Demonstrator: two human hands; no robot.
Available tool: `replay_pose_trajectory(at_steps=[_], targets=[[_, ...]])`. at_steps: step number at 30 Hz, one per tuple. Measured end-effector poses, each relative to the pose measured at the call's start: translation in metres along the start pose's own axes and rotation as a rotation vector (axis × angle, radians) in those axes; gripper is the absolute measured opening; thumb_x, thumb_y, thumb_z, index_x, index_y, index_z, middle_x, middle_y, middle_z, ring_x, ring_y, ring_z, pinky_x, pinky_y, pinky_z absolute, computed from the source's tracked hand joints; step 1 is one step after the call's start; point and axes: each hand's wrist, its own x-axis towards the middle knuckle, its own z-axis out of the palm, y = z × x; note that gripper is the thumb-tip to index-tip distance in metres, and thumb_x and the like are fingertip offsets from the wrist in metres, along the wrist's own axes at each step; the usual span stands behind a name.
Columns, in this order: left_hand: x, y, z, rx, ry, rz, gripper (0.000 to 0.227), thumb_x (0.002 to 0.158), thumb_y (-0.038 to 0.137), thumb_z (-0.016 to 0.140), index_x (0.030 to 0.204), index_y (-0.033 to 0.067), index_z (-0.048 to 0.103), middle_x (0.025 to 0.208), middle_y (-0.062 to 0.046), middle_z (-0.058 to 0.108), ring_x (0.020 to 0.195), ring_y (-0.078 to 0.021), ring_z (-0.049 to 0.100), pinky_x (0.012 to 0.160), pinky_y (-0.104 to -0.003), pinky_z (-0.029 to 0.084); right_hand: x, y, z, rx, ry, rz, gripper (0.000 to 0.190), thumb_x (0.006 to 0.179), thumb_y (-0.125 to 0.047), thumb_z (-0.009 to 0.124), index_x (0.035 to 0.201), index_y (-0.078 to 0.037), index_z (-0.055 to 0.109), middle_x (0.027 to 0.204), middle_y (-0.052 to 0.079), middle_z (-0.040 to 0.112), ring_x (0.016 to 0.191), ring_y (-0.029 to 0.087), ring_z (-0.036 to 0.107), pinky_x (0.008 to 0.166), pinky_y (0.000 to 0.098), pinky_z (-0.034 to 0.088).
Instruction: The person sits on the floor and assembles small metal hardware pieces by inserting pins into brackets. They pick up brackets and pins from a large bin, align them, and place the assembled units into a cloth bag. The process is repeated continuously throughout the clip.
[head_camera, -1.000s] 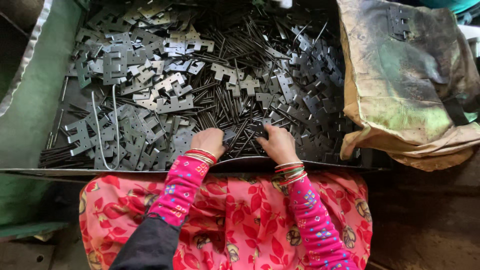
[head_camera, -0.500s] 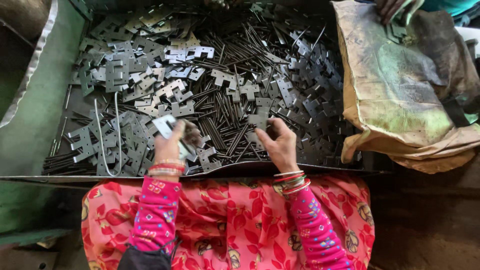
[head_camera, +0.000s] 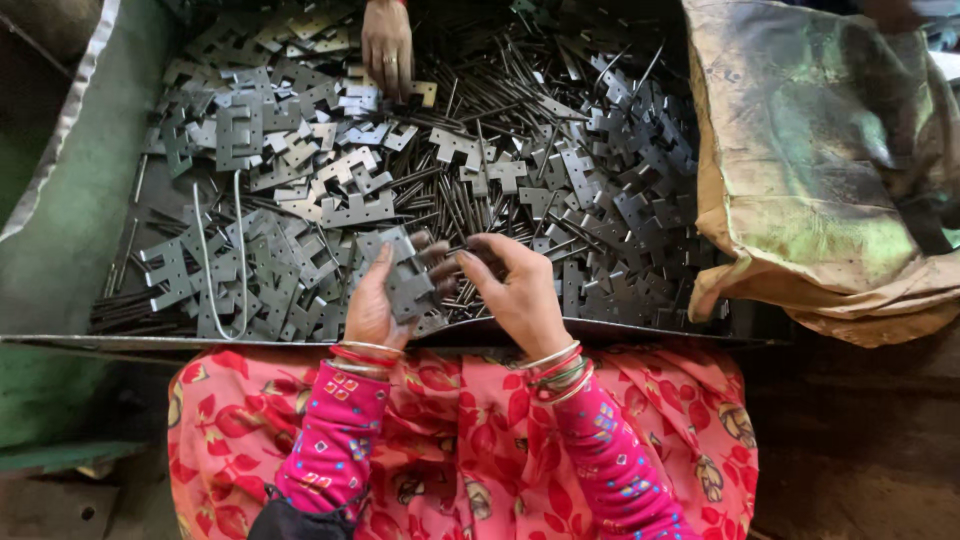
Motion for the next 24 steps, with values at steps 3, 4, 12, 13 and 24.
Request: replay_pose_trajectory(at_steps=[3,4,12,13,24], targets=[[0.003,-0.008,0.005,0.047,-0.111,0.074,0.055,0.108,0.046,0.048,0.133,-0.0015,0.058,0.125,-0.013,0.069,0.114,-0.0236,0.07,0.101,-0.038,0.057,0.0,0.03,0.009,0.365,-0.276,0.001,0.028,0.097,-0.01,0.072,0.121,0.002,0.068,0.105,0.003,0.073,0.092,0.008,0.067,0.082,0.0249,0.057],[0.008,-0.007,0.007,0.168,-0.07,0.039,0.058,0.107,0.049,0.047,0.13,-0.0025,0.061,0.12,-0.014,0.071,0.107,-0.0252,0.071,0.095,-0.039,0.058,0.0,0.038,0.012,0.434,-0.279,0.042,0.027,0.097,-0.009,0.071,0.121,0.003,0.067,0.104,0.003,0.073,0.091,0.008,0.067,0.081,0.025,0.057],[0.029,0.063,-0.04,2.105,0.409,0.074,0.047,0.104,0.051,0.06,0.11,0.0062,0.073,0.108,-0.019,0.076,0.1,-0.0346,0.072,0.09,-0.048,0.057,0.001,0.099,-0.008,0.292,0.017,0.148,0.022,0.097,-0.01,0.072,0.113,0.003,0.068,0.094,0.002,0.072,0.082,0.006,0.063,0.073,0.0236,0.054],[0.034,0.058,-0.043,2.197,0.397,0.062,0.048,0.093,0.05,0.069,0.109,0.0048,0.07,0.108,-0.02,0.073,0.098,-0.0362,0.072,0.085,-0.048,0.057,0.004,0.102,-0.011,0.268,0.022,0.139,0.022,0.096,-0.011,0.072,0.113,0.002,0.068,0.094,0.002,0.072,0.082,0.006,0.064,0.073,0.0235,0.054],[0.023,0.029,-0.034,2.092,0.265,0.254,0.039,0.079,0.029,0.082,0.11,0.0082,0.073,0.097,-0.019,0.074,0.091,-0.0386,0.071,0.078,-0.051,0.055,0.005,0.064,-0.045,-0.047,0.18,-0.126,0.023,0.092,-0.015,0.072,0.11,0.0,0.07,0.094,0.011,0.074,0.084,0.017,0.071,0.079,0.0312,0.056]])
